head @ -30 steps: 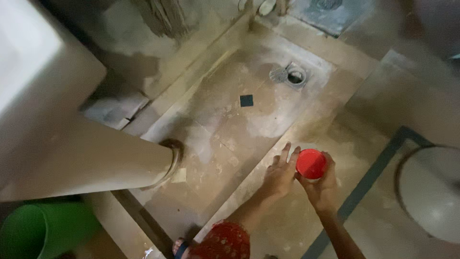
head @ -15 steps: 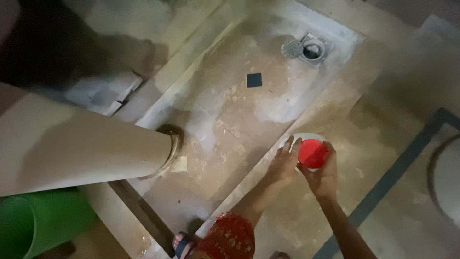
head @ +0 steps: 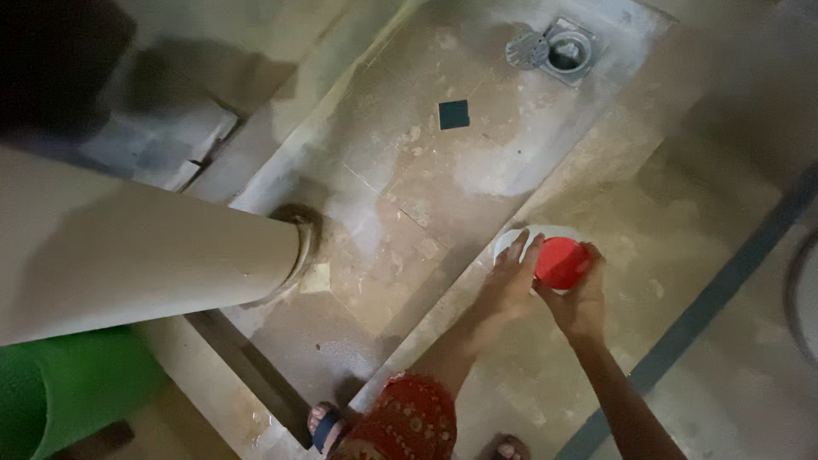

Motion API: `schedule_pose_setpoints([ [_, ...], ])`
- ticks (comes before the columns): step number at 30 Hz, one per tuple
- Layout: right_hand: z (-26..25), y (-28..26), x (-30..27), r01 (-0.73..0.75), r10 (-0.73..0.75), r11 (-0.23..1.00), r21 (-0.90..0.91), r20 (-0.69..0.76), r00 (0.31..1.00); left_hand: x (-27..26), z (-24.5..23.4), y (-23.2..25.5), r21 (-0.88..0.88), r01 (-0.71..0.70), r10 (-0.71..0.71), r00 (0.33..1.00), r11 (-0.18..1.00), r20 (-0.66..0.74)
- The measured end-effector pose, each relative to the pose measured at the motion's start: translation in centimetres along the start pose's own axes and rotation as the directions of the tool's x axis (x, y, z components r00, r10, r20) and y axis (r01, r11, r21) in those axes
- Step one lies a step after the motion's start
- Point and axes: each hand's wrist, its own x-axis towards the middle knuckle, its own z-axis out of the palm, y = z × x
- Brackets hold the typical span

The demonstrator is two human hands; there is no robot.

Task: The person pours liquid from a bottle into a cup, then wets a dark cloth in the cup at a sink. They proceed to wipe the blades of a standing fan with the wet cloth.

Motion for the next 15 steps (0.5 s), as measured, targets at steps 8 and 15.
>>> schedule_pose_setpoints([
  [8, 1.1, -0.3, 0.6, 0.119, -0.12, 0.991, 0.053, 0.013, 0.993, 0.3, -0.1, -1.1, 0.019, 0.044, -0.044, 0.999, 0.999, 0.009],
  [15, 0.5, -0.6, 1.3, 0.226, -0.151, 0.875, -0.428, 0.203, 0.968, 0.4, -1.9, 0.4, 0.114, 0.212, -0.229, 0.96, 0.971, 0.162],
])
